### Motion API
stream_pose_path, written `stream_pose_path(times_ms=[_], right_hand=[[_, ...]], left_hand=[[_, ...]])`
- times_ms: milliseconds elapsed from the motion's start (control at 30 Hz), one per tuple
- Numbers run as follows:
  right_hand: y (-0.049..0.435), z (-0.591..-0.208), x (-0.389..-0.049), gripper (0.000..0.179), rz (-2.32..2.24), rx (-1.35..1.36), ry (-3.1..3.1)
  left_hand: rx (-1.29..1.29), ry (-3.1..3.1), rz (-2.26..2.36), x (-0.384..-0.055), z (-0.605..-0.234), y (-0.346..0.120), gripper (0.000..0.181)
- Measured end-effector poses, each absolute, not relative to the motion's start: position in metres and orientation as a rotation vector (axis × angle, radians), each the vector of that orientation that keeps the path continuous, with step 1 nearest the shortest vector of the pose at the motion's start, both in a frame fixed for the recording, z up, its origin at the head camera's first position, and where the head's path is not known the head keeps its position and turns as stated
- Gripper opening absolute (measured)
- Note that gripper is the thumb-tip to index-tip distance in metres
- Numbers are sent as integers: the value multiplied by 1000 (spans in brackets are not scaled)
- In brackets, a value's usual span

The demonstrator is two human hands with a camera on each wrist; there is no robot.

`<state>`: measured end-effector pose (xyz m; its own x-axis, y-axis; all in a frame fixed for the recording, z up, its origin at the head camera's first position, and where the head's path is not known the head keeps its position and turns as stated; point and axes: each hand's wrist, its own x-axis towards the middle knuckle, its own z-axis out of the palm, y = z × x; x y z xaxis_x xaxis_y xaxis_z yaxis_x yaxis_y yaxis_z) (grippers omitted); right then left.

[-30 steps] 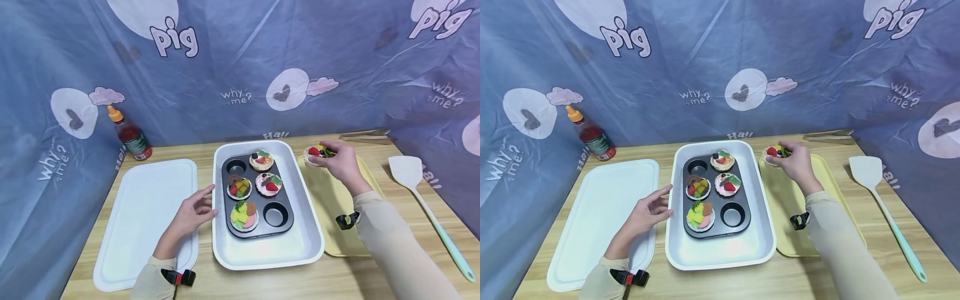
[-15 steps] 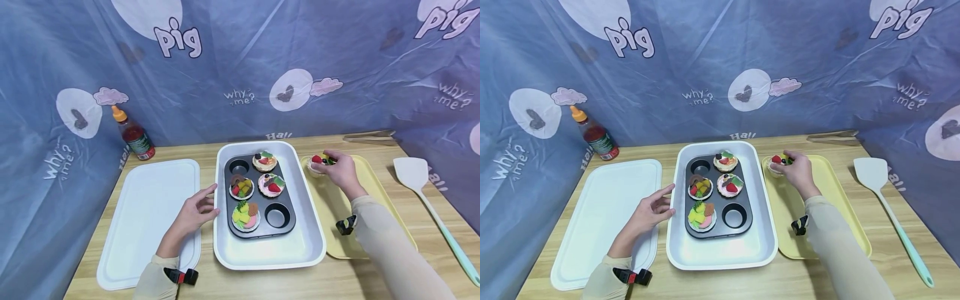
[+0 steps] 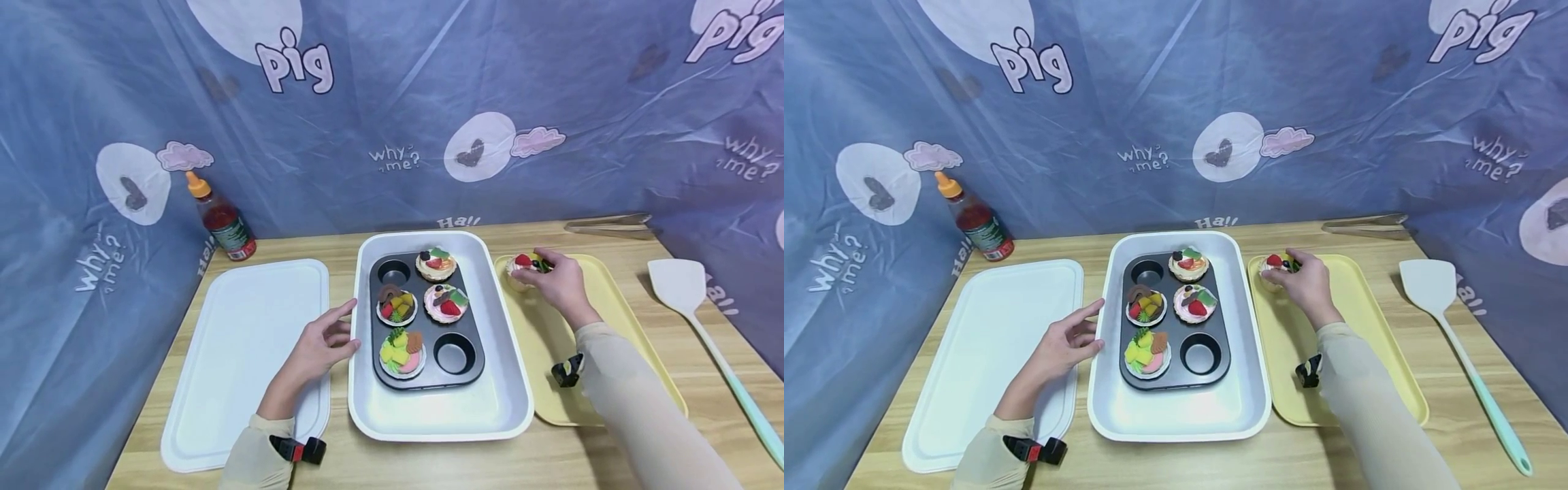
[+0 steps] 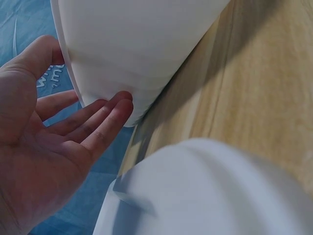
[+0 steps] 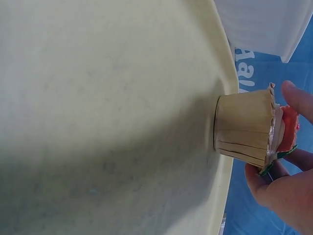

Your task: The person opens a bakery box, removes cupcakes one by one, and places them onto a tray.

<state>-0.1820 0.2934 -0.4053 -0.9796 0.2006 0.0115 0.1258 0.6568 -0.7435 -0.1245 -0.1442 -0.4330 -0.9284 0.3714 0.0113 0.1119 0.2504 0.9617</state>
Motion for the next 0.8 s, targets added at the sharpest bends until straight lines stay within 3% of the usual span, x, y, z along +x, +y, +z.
stream_pose_path(times_ms=[800], right_hand=[[292,-392,-179,87,1233,-300,-2746]], left_hand=[[405,2331,1699,-124,-435,-143,73]])
